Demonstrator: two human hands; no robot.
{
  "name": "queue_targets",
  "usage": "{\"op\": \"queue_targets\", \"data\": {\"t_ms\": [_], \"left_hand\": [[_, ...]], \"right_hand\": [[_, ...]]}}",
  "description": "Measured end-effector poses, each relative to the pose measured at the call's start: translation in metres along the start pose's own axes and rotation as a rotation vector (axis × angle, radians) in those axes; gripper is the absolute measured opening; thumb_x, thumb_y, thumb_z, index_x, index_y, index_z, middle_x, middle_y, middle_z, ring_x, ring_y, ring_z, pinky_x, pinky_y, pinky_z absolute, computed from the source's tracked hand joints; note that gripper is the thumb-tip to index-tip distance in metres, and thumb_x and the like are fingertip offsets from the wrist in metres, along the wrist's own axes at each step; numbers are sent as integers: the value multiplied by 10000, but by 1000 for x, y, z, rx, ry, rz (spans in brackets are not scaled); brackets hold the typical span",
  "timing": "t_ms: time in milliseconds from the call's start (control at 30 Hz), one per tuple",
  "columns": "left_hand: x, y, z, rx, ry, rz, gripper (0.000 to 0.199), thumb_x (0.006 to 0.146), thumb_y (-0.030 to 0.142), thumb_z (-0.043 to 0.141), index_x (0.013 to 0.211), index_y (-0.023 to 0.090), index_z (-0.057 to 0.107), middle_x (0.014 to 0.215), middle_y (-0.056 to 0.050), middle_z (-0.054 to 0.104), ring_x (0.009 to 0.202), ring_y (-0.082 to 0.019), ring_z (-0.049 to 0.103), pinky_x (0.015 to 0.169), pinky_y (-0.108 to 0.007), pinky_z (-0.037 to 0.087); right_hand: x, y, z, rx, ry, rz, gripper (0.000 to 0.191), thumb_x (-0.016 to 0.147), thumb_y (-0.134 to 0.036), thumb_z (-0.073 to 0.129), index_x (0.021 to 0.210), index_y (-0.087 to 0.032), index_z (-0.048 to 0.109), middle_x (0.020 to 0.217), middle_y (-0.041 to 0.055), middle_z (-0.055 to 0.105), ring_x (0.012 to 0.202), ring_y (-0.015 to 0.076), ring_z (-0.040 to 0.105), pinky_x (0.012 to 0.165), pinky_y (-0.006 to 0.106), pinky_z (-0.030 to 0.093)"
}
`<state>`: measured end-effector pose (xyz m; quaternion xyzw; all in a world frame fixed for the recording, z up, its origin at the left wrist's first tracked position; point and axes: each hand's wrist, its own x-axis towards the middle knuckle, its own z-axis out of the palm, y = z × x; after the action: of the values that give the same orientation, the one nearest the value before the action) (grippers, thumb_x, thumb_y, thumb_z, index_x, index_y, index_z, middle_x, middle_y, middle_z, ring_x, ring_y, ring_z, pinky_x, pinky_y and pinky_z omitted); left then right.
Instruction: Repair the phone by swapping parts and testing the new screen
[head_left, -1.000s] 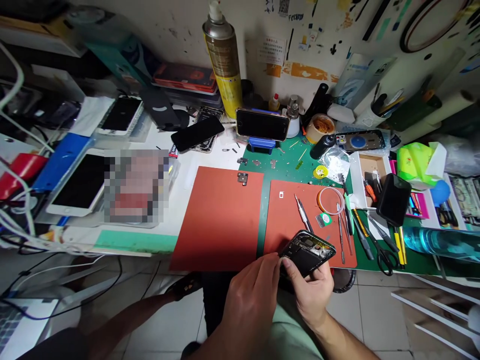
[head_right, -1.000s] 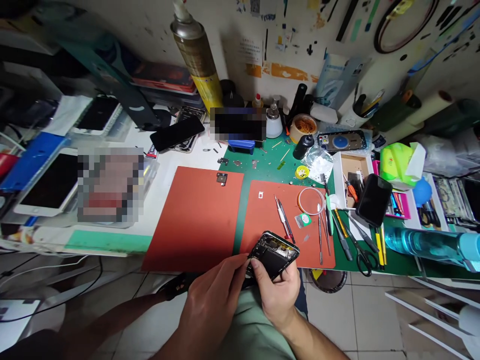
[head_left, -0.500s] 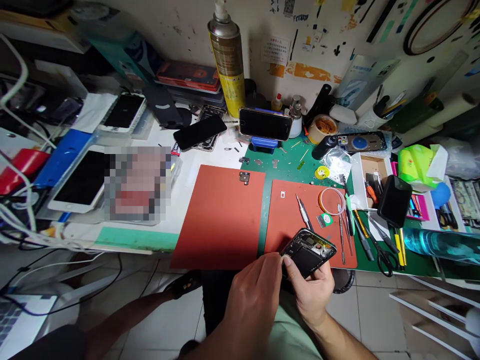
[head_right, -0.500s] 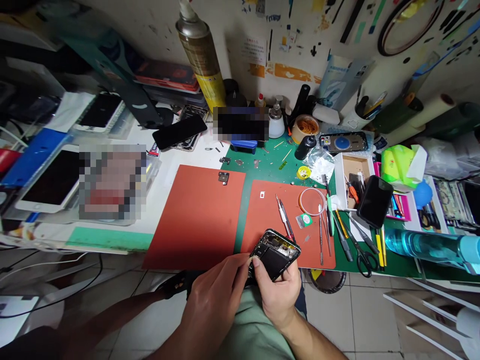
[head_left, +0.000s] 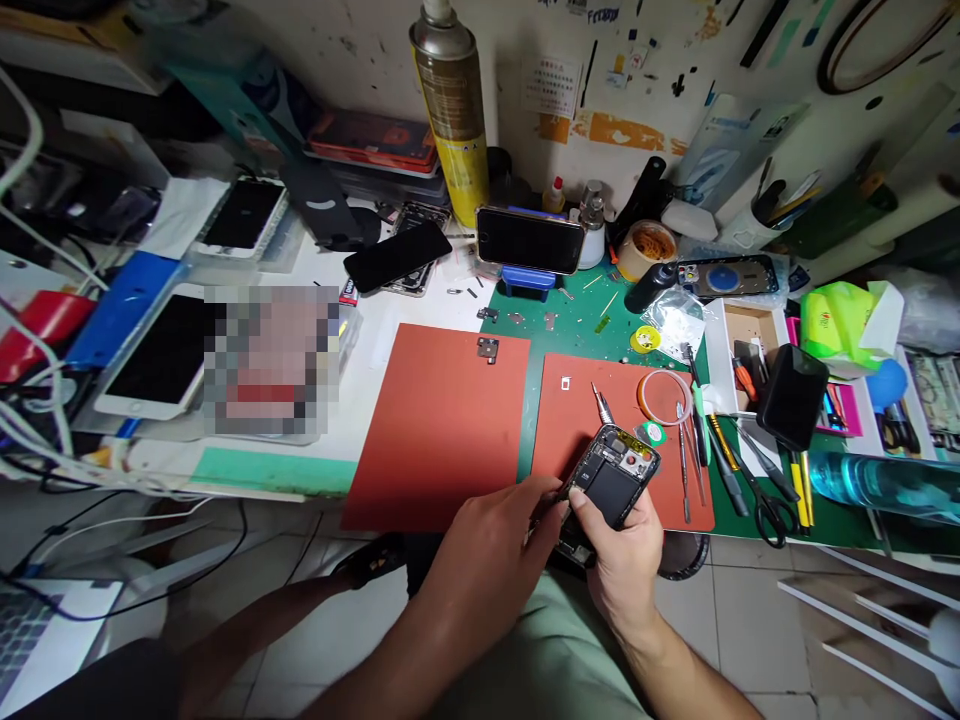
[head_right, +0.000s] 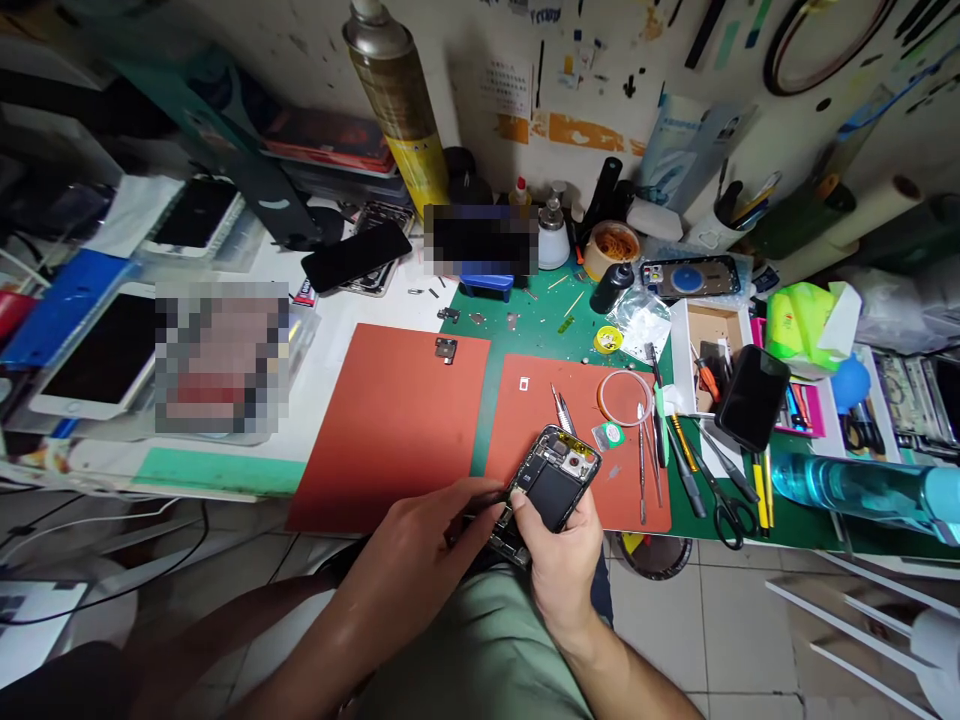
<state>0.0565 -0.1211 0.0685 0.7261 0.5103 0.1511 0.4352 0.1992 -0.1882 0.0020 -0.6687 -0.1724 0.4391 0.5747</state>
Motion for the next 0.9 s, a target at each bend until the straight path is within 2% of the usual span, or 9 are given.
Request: {"op": "queue_targets", "data": {"t_ms": [67,267,400,567,700,900], "left_hand": [[2,-1,-2,-11,-35,-46,143,1021,227,598,1067,241,733,826,30,796,656,-169,719,591,-258,463],[4,-1,6,29,1,-153,145,986,247,610,867,217,686,609,43,648,534,-164,594,573,-272,381],[4,1,8,39,2,-169,197,1001,272,582,827,225,661,577,46,600,512,-164,552,566,-274,345],[7,4,7,58,-24,-210,187,981,242,588,805,225,648,579,46,592,526,-165,554,581,-274,332],[9,4,7,69,-40,-228,188,977,244,594,801,227,660,559,51,579,499,-162,529,570,-274,324],[12,1,10,80,-26,-224,175,974,226,604,809,227,663,594,38,637,527,-166,582,574,-264,333]], "right_hand": [[1,1,0,3,-3,0,418,778,-370,924,1081,-174,714,990,83,823,831,226,773,769,354,660],[-1,1,4,-49,25,-23,453,773,-381,923,1113,-170,710,1023,95,823,878,242,786,815,371,668],[-2,-1,4,-50,18,-20,452,781,-386,917,1123,-175,711,1038,93,826,886,243,789,823,366,666],[-3,1,0,-23,-57,-20,463,807,-366,901,1181,-190,692,1067,85,821,924,245,785,844,372,660],[-4,2,-2,-59,-42,-26,458,805,-369,900,1172,-190,694,1052,80,821,912,243,785,824,363,664],[-2,2,-2,-66,-44,-26,469,805,-379,895,1182,-191,689,1068,86,821,955,257,786,856,383,662]]}}
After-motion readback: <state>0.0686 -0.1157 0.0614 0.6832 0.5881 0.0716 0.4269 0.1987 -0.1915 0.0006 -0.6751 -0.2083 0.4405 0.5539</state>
